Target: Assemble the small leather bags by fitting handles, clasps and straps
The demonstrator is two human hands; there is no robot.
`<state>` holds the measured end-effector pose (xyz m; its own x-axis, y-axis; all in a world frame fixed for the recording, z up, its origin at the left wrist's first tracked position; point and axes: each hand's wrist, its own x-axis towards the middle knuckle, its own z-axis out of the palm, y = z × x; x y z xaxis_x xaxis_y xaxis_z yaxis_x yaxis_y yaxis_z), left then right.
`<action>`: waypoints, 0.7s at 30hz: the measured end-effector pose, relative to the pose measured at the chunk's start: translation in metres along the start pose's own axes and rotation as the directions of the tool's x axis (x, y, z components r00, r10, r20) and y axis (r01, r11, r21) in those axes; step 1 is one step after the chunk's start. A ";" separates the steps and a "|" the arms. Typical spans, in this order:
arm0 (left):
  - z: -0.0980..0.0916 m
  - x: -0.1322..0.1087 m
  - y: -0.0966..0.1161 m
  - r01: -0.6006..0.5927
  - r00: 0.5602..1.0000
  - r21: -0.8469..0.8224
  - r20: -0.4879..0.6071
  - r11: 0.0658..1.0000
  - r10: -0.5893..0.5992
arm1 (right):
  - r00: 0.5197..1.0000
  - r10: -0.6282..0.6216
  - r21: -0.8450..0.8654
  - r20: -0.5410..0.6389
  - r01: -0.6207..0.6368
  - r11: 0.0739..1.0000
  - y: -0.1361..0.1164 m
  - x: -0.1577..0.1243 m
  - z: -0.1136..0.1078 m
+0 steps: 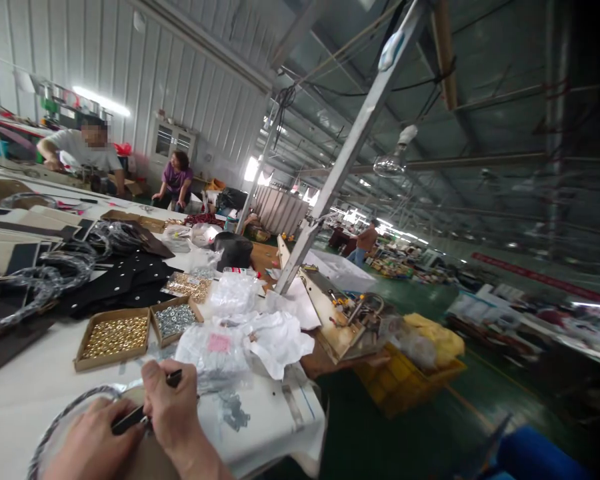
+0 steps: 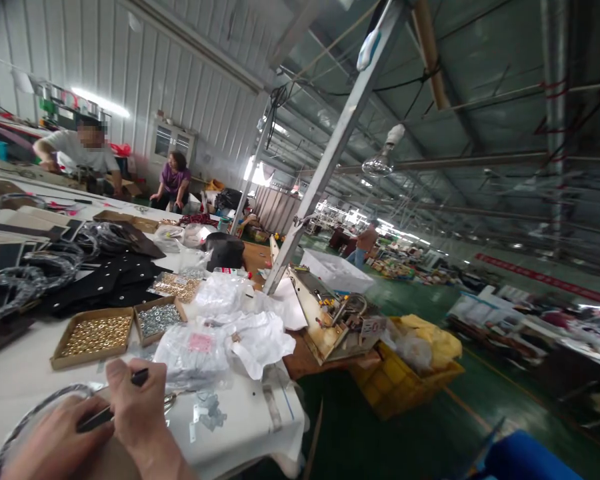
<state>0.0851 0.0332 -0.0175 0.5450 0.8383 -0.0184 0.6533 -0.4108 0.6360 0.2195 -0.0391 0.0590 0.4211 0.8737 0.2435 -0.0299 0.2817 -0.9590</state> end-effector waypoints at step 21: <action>-0.042 -0.036 0.039 0.251 0.967 -0.053 -0.036 0.966 -0.253 | 0.964 -0.251 0.239 -0.084 0.264 0.934 -0.010 -0.043 0.000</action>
<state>0.0690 0.0025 0.0404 0.3425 0.9272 -0.1514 0.7407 -0.1673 0.6507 0.2023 -0.0795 0.0585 0.4897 0.7383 0.4638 -0.1333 0.5891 -0.7970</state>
